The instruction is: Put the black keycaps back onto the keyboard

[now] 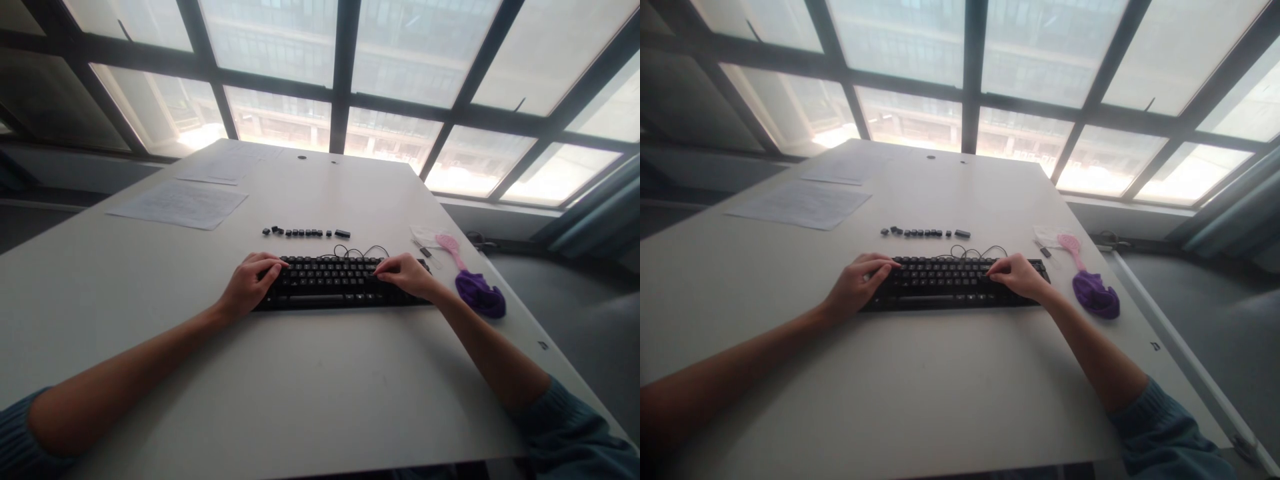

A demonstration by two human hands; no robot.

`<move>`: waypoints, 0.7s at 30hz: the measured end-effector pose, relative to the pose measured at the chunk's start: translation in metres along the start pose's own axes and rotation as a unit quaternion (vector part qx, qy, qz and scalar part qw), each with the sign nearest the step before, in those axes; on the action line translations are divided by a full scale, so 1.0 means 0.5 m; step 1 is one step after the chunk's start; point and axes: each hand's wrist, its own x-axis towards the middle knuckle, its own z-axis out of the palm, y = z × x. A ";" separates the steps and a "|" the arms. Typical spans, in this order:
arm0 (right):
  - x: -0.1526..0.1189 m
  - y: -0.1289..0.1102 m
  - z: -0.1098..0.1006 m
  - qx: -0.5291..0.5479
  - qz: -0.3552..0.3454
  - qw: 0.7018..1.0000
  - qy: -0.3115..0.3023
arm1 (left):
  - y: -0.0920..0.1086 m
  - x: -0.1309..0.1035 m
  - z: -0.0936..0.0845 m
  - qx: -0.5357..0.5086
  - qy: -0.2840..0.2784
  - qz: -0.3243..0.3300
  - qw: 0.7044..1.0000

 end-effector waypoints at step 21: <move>-0.038 0.001 0.031 -0.193 -0.213 0.957 0.038 | 0.001 -0.001 0.000 -0.004 0.000 -0.005 1.000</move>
